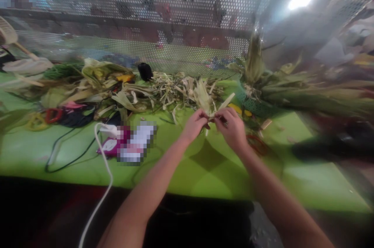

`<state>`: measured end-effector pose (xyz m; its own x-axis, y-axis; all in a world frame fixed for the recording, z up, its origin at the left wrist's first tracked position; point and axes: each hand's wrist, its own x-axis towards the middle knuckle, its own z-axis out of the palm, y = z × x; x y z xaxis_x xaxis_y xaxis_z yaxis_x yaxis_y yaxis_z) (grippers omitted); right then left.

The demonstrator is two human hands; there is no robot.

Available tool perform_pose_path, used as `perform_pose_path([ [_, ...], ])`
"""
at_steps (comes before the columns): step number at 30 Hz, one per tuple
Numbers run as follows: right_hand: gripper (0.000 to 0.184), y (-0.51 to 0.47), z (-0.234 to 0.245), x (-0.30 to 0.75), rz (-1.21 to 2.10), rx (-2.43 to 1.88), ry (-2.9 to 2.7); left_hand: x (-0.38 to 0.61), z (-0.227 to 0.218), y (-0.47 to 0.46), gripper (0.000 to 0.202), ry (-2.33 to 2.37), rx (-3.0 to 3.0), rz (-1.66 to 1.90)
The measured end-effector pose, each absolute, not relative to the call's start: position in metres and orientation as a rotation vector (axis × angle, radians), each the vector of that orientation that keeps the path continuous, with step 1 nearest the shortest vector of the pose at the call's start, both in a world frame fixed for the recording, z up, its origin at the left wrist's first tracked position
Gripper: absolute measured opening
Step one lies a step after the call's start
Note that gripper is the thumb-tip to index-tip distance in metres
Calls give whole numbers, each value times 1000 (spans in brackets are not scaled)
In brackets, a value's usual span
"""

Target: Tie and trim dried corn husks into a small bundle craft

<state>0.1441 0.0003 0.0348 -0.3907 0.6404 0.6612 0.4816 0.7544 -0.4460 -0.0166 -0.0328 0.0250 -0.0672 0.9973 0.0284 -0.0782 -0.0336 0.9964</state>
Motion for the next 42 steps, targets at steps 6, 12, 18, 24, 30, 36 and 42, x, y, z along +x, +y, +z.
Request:
perform_pose_path([
  [6, 11, 0, 35, 144, 184, -864, -2049, -17, 12, -24, 11, 1017, 1053, 1375],
  [12, 10, 0, 35, 145, 122, -828, -2151, -18, 19, -24, 13, 945, 842, 1366],
  [18, 15, 2, 29, 145, 88, -699, -2349, -20, 16, -24, 36, 971, 851, 1251],
  [24, 10, 1, 32, 146, 60, -781, -2219, -17, 11, -25, 39, 923, 974, 1219],
  [30, 6, 0, 34, 145, 36, -819, -2167, -18, 14, -28, 37, 921, 1049, 1202],
  [36, 15, -2, 37, 146, 39, -816, -2147, -17, 10, -24, 39, 888, 895, 1274],
  [42, 8, -8, 34, 141, 8, -794, -2132, -13, 12, -22, 40, 862, 675, 1442],
])
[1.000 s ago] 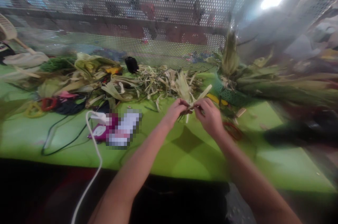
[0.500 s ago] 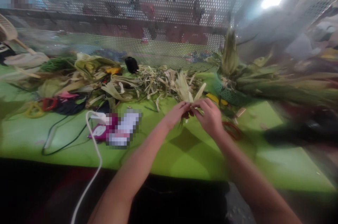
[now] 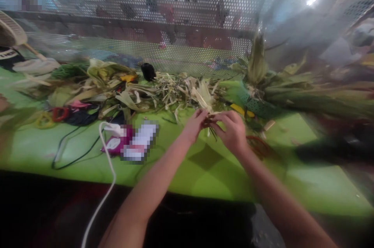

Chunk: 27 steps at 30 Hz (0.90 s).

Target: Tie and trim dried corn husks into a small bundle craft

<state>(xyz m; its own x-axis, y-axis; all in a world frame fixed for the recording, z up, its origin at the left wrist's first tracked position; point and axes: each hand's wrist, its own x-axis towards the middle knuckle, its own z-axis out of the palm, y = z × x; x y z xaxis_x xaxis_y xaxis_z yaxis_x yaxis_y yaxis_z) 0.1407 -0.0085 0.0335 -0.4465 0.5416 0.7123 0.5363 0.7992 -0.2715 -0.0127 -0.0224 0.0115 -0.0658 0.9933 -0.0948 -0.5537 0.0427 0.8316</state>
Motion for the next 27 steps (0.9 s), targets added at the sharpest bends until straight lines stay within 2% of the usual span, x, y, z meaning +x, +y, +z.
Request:
perform_pose_path([
  [5, 9, -9, 21, 133, 13, -828, -2166, 0, 8, -25, 37, 850, 616, 1508],
  [16, 12, -15, 14, 130, -201, -1062, -2139, 19, -1, -28, 34, 990, 600, 1511],
  [27, 6, -20, 19, 124, -154, -905, -2314, 8, 4, -25, 30, 1163, 714, 1627],
])
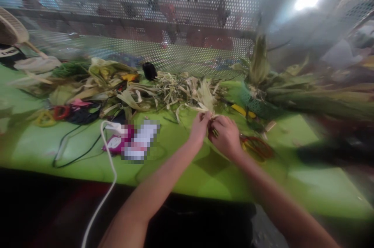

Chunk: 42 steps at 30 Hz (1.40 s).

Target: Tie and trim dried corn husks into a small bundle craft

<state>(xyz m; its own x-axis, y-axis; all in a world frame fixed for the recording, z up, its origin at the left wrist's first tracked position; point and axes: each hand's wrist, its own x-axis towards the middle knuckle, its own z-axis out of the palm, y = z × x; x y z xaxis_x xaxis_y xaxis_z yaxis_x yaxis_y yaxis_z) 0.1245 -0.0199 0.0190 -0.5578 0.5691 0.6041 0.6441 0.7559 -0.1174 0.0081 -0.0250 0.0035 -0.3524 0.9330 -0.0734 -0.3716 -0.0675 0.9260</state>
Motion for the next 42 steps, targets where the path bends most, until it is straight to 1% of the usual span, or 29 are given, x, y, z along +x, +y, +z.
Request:
perform_pose_path([
  [3, 8, -21, 24, 127, -87, -815, -2381, 3, 3, -24, 32, 1177, 688, 1659],
  [5, 9, -20, 28, 130, 49, -755, -2403, 0, 3, -23, 33, 1193, 689, 1661],
  [8, 4, -14, 31, 135, 418, -743, -2241, -2, 7, -24, 34, 1214, 719, 1639],
  [11, 19, -4, 26, 137, 780, -814, -1950, -2, 12, -26, 34, 1175, 753, 1572],
  [14, 24, 6, 18, 138, 1016, -818, -1848, 0, 12, -27, 36, 1117, 776, 1541],
  [16, 20, 10, 16, 140, 995, -835, -1870, 1, 8, -26, 38, 1074, 778, 1524],
  [20, 11, 13, 21, 144, 731, -957, -1885, 1, 3, -25, 41, 992, 748, 1448],
  [23, 7, 13, 27, 148, 665, -987, -1886, -2, 5, -25, 41, 1019, 773, 1419],
  [25, 8, 14, 29, 150, 668, -980, -1904, -5, 8, -26, 37, 1077, 831, 1400],
  [30, 22, 12, 34, 152, 588, -925, -1945, -2, 11, -27, 21, 1231, 1174, 1353],
  [32, 20, 11, 34, 152, 588, -888, -2003, 1, 11, -27, 18, 1250, 1312, 1262],
  [34, 13, 11, 33, 150, 618, -876, -2001, 4, 10, -28, 18, 1247, 1383, 1185],
  [35, 13, 12, 33, 149, 659, -890, -1956, 5, 10, -29, 18, 1229, 1394, 1169],
  [40, 21, 16, 32, 148, 1056, -1010, -1509, 5, 13, -30, 23, 1097, 1234, 1233],
  [42, 23, 17, 33, 148, 1125, -1008, -1401, 7, 14, -32, 28, 1055, 1104, 1271],
])
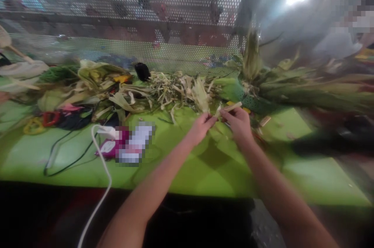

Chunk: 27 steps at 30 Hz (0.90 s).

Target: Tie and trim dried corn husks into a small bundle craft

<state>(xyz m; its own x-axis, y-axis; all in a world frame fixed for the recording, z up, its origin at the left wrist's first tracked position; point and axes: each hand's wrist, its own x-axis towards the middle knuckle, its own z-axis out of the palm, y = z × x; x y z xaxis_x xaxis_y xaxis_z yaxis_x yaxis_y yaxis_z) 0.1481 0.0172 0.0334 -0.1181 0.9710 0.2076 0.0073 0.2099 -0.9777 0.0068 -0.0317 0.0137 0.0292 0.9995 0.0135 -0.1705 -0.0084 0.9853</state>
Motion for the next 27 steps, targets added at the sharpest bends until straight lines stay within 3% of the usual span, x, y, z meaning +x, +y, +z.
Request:
perform_pose_path([
  [8, 24, 20, 33, 152, 1238, -910, -1388, 7, 15, -34, 30, 980, 895, 1312],
  [14, 30, 22, 32, 154, 1357, -1025, -1399, 4, 12, -31, 16, 1042, 1242, 1291],
  [27, 27, 12, 39, 148, 1330, -872, -1444, 10, 10, -34, 11, 1134, 1590, 940],
])
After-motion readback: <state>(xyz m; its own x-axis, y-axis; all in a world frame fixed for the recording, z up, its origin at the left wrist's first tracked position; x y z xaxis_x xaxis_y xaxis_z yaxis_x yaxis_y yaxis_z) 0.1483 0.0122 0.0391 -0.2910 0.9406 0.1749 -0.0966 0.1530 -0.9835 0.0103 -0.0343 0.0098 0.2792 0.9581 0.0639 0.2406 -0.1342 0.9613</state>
